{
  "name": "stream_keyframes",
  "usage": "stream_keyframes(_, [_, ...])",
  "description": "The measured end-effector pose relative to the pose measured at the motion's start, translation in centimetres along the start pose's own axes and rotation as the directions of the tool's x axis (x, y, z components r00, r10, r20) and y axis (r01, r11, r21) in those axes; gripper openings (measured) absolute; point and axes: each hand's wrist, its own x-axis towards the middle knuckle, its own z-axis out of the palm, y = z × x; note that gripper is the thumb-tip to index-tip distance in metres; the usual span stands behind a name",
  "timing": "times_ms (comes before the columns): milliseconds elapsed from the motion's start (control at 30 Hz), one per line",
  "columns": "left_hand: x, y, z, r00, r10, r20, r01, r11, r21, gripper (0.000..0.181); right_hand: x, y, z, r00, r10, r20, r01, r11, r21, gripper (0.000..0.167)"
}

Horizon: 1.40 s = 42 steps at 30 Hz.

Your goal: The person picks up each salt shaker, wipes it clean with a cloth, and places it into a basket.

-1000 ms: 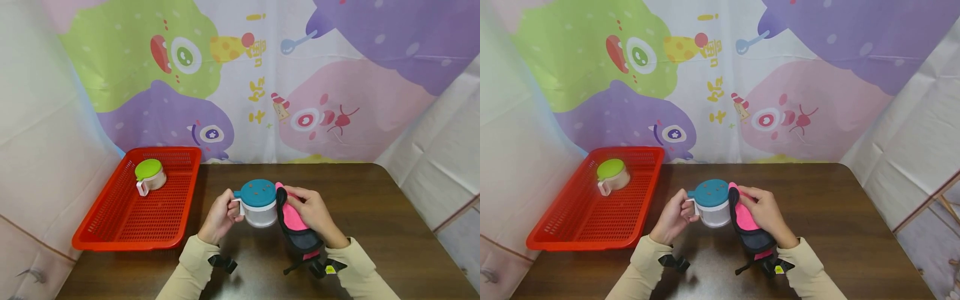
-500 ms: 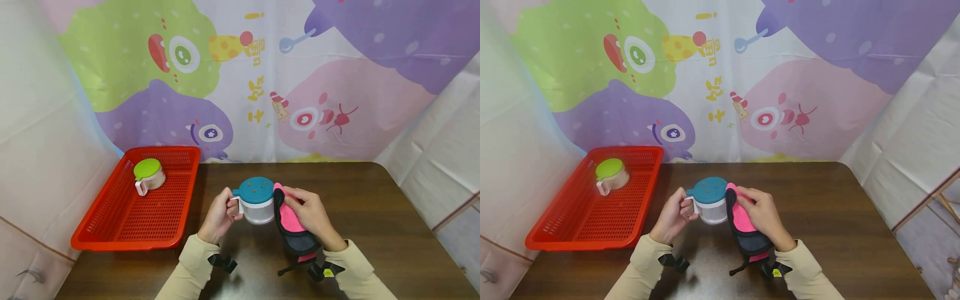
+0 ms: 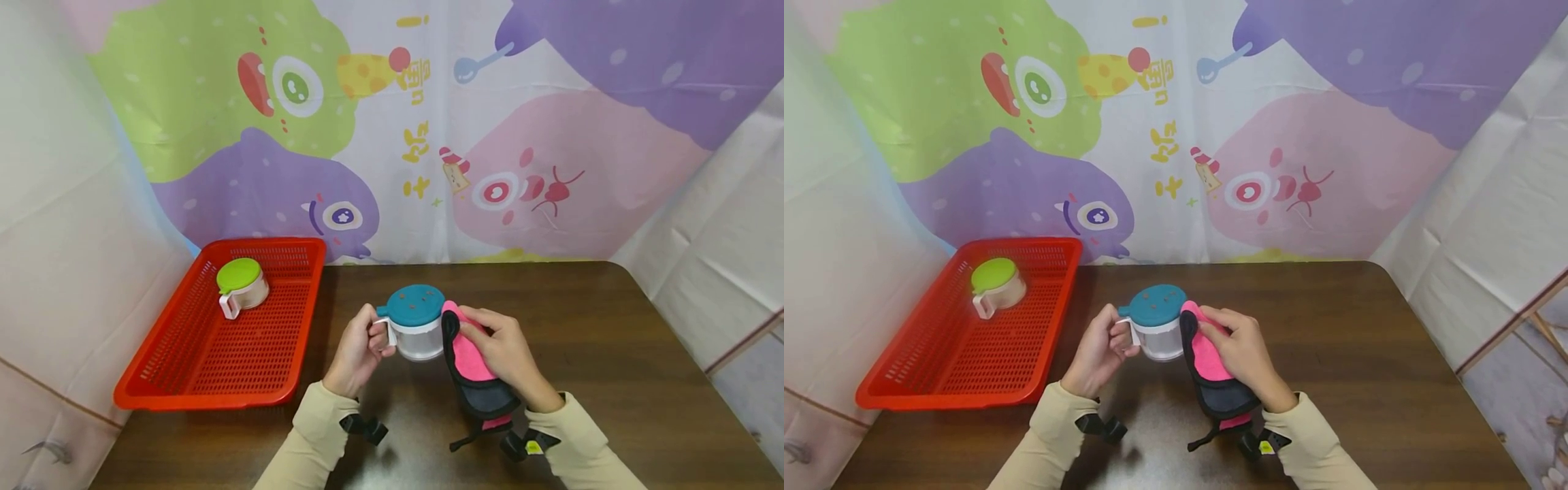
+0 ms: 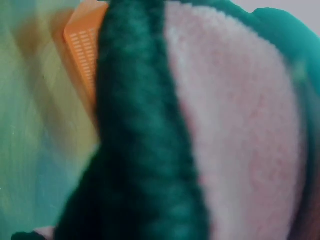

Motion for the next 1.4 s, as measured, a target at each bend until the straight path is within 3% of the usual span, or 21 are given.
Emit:
stream_keyframes(633, [0.0,-0.1,0.0,0.999,0.024,-0.02,-0.025,0.999,-0.031,0.034,-0.2,-0.1,0.7,0.999,-0.037,0.006,0.037,0.998,-0.041,0.033])
stream_keyframes(1000, [0.1,-0.1,0.2,0.995,0.044,-0.085,-0.05,0.997,-0.06,0.033,-0.1,-0.6,1.4,0.998,-0.067,0.023,0.068,0.997,-0.045,0.031])
stream_keyframes(1400, [0.1,-0.2,0.3,0.992,0.065,-0.107,-0.073,0.994,-0.075,0.033,-0.3,-0.4,2.3,0.99,-0.142,0.025,0.144,0.987,-0.074,0.03])
